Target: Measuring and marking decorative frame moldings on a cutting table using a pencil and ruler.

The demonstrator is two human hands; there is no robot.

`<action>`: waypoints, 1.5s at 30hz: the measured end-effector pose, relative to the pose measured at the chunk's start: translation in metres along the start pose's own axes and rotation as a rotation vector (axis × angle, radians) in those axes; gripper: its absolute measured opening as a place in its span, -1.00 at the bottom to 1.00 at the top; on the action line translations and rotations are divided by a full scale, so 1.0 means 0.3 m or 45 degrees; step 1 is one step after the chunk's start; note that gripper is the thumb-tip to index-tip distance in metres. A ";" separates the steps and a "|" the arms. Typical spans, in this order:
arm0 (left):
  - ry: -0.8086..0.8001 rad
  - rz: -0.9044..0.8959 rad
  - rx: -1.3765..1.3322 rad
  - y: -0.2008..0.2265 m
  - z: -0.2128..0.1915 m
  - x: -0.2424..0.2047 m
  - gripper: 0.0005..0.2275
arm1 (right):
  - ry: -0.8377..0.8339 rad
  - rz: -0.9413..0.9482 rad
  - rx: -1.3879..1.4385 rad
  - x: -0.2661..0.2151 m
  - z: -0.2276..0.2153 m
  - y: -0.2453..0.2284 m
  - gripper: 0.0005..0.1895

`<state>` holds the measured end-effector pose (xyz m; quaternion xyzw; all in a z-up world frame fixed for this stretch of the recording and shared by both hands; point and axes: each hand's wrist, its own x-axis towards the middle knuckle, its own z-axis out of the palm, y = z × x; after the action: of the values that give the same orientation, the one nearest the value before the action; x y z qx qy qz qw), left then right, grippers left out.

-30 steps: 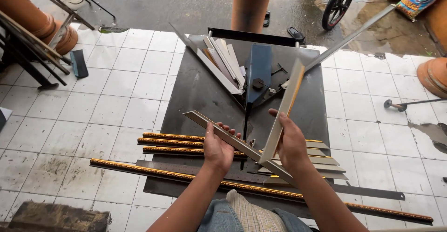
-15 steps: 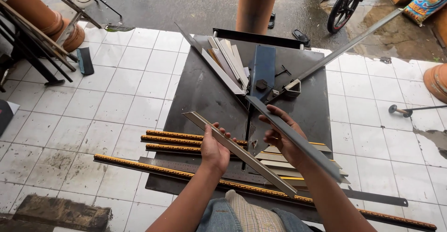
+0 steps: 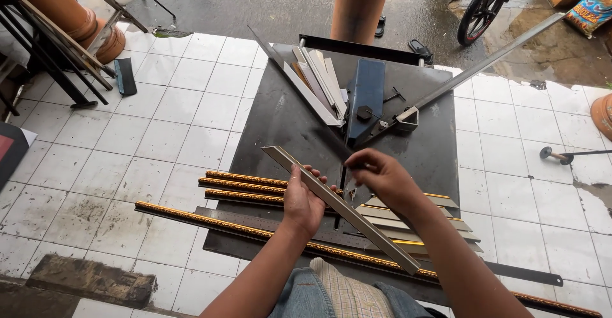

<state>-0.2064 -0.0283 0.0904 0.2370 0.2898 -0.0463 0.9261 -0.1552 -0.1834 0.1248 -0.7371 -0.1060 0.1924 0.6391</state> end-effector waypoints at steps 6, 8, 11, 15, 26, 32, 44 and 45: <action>-0.088 0.011 -0.092 -0.014 0.032 -0.015 -0.62 | 0.012 -0.039 -0.697 -0.034 0.116 -0.005 -0.64; -0.051 0.036 -0.123 -0.033 0.017 0.001 -0.67 | 0.022 -0.076 -0.676 -0.039 0.134 -0.004 -0.66; -0.028 0.077 -0.118 -0.048 -0.011 0.025 -0.72 | 0.051 -0.161 -0.691 -0.037 0.150 0.032 -0.68; -0.005 0.114 -0.073 -0.044 0.024 -0.020 -0.74 | 0.123 -0.222 -0.778 -0.026 0.156 0.077 -0.68; 0.272 0.247 0.022 -0.078 -0.175 0.103 -0.70 | 0.057 0.353 -0.650 -0.040 0.100 0.071 -0.69; 0.350 0.209 0.073 -0.157 -0.569 0.340 -0.55 | -0.091 0.441 -0.948 -0.094 0.089 0.093 -0.72; 0.516 0.207 0.119 -0.113 -0.481 0.098 -0.29 | -0.391 0.080 -1.895 -0.118 0.118 0.430 -0.87; 0.517 0.202 0.143 -0.115 -0.485 0.092 -0.27 | -0.376 0.007 -1.970 -0.118 0.113 0.467 -0.86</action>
<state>-0.2660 0.0104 -0.0439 0.3148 0.4479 0.0593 0.8347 -0.2139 -0.1896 -0.0113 -0.9396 -0.2918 0.1615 -0.0767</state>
